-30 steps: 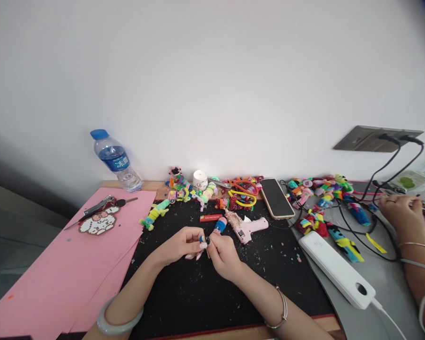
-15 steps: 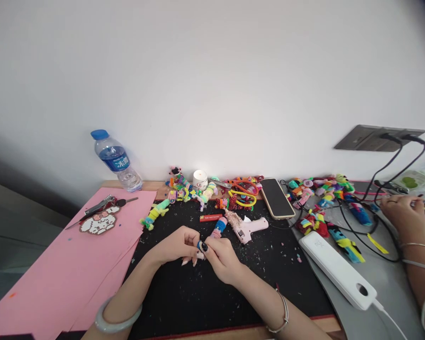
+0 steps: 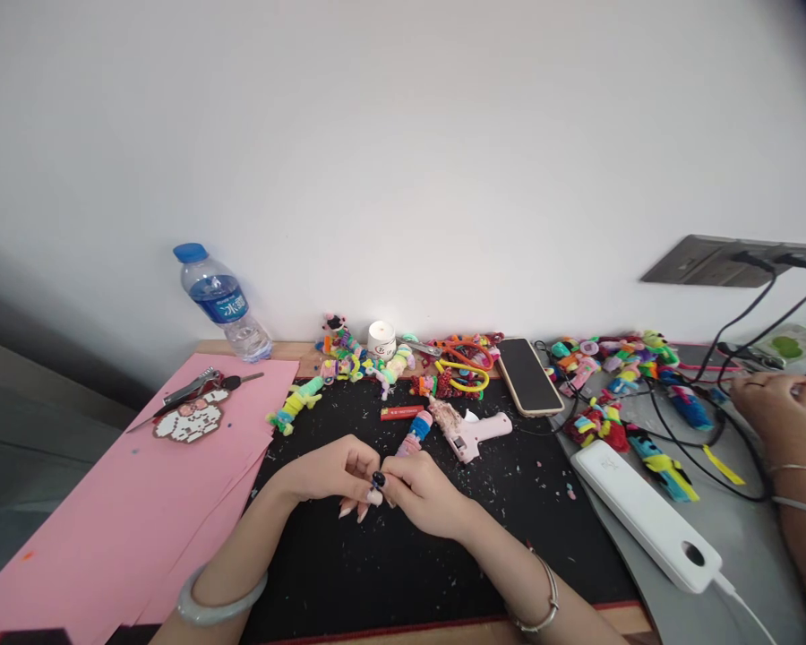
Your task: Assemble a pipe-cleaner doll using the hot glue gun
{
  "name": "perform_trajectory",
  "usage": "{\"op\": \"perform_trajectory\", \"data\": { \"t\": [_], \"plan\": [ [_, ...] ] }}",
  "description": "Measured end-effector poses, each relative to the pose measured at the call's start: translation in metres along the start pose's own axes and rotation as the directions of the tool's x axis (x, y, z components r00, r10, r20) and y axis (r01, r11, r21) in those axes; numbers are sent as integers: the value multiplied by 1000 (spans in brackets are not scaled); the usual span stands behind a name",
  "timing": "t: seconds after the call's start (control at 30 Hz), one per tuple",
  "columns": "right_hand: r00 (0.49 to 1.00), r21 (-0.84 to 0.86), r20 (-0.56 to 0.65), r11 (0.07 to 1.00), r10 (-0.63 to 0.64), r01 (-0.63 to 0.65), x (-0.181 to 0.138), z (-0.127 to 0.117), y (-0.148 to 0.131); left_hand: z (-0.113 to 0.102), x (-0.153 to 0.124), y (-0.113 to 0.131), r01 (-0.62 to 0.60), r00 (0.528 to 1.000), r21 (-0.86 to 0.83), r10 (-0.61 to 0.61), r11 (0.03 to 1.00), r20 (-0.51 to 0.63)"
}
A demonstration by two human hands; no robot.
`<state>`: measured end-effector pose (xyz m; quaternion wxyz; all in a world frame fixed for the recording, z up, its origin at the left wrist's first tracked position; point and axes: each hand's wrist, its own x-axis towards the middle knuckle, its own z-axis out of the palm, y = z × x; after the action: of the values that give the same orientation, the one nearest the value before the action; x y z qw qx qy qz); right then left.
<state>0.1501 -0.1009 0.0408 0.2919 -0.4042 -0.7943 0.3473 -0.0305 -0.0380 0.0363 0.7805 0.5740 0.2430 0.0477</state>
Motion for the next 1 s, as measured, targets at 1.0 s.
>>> {"op": "perform_trajectory", "data": {
  "t": [1.0],
  "plan": [
    [958, 545, 267, 804, 100, -236, -7, -8, 13, -12, -9, 1, -141, 987, -204, 121, 969, -107]
  ]
}}
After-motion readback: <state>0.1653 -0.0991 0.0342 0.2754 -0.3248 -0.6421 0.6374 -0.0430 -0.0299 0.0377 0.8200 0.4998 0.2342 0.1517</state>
